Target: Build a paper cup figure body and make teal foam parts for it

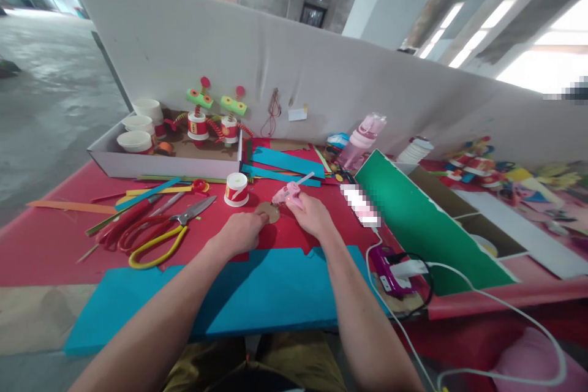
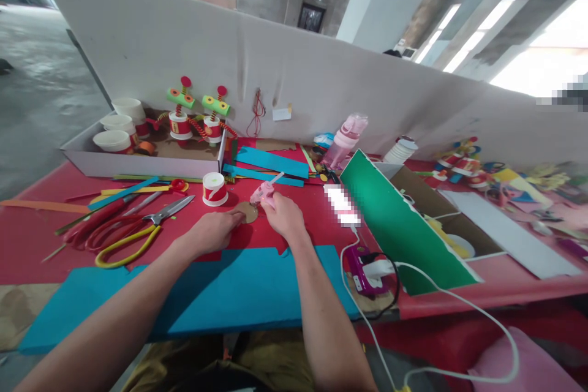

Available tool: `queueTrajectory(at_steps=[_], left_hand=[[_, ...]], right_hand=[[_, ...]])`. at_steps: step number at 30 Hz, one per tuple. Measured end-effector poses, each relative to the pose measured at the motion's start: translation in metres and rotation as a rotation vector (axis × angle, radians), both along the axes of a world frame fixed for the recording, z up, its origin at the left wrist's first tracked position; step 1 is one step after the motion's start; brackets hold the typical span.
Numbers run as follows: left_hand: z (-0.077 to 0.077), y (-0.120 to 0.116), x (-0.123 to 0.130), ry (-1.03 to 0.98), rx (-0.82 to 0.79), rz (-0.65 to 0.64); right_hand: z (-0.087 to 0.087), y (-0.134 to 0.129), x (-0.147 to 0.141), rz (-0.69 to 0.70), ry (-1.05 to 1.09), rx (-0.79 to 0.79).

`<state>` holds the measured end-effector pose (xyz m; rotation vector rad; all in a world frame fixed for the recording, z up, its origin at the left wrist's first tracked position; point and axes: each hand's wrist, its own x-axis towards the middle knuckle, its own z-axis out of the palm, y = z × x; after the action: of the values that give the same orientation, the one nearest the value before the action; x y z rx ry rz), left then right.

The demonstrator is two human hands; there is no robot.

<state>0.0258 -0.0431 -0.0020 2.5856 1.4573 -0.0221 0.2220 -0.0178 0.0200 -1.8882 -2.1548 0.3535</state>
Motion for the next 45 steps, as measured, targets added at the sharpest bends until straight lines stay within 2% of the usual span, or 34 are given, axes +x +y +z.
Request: queueTrajectory(at_steps=[12, 35, 45], left_hand=[[0.003, 0.0, 0.0, -0.013, -0.021, 0.014], [-0.002, 0.002, 0.0, -0.017, -0.008, 0.008], [-0.005, 0.003, 0.0, -0.025, 0.003, 0.012]], right_hand=[[0.001, -0.002, 0.003, -0.015, -0.008, -0.002], [0.0, -0.011, 0.014, -0.008, 0.0, 0.021], [-0.002, -0.014, 0.015, -0.052, 0.003, 0.023]])
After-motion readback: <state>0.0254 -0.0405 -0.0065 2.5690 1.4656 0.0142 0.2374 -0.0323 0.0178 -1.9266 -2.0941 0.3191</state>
